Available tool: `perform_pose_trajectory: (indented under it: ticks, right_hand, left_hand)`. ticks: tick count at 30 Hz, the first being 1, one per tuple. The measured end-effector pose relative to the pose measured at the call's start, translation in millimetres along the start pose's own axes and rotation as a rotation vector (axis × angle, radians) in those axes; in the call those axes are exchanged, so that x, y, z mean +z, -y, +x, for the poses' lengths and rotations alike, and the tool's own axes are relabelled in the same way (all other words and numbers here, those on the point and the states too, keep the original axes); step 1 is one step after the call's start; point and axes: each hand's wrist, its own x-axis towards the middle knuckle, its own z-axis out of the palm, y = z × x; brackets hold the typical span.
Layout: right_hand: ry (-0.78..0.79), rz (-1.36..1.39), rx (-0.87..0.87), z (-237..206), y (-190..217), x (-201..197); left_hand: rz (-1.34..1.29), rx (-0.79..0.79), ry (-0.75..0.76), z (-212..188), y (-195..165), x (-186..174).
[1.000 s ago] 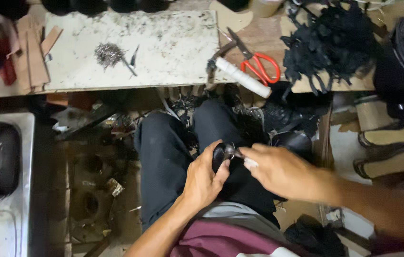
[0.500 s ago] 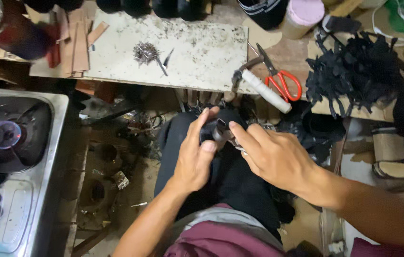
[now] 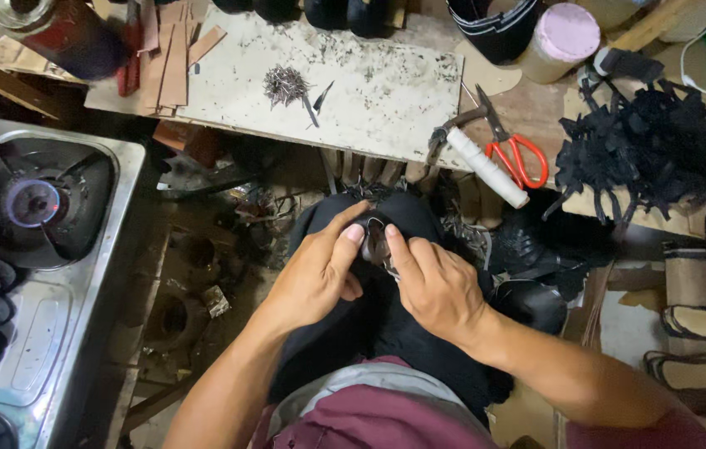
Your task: The person sits at a workbench and works on a black flat shoe, scraping and trimming the edge of the insole with a small hand tool, then hammers the sole area and applies adhesive with a brush. They turn the shoe over repeatedly to work different sides, then place the finished shoe on a rack with other completed shoes.
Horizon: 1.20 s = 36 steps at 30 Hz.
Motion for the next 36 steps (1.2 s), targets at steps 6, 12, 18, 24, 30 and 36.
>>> perform_pose_trajectory:
  ticks: [6, 12, 18, 24, 30, 36]
  right_hand:
    - [0.226, 0.492, 0.38, -21.6, 8.3, -21.5]
    - [0.74, 0.856, 0.658, -6.8, -19.1, -57.7]
    - [0.796, 0.546, 0.306, 17.8, -26.2, -95.8]
    - [0.654, 0.308, 0.062, 26.4, -27.6, -91.8]
    - [0.325, 0.166, 0.007, 6.5, -20.4, -33.6]
    - [0.132, 0.302, 0.11, -20.7, 4.0, -3.8]
  left_hand:
    - [0.262, 0.208, -0.134, -8.1, 9.8, 22.3]
    - [0.394, 0.346, -0.173, -15.0, 18.2, 40.4]
    - [0.431, 0.306, -0.051, -16.5, 14.2, 40.3]
    - [0.384, 0.353, 0.046, -12.4, 13.0, 20.1]
    - [0.043, 0.205, 0.119, -8.2, 14.8, -1.4]
    - [0.147, 0.065, -0.011, -13.2, 16.9, 10.9]
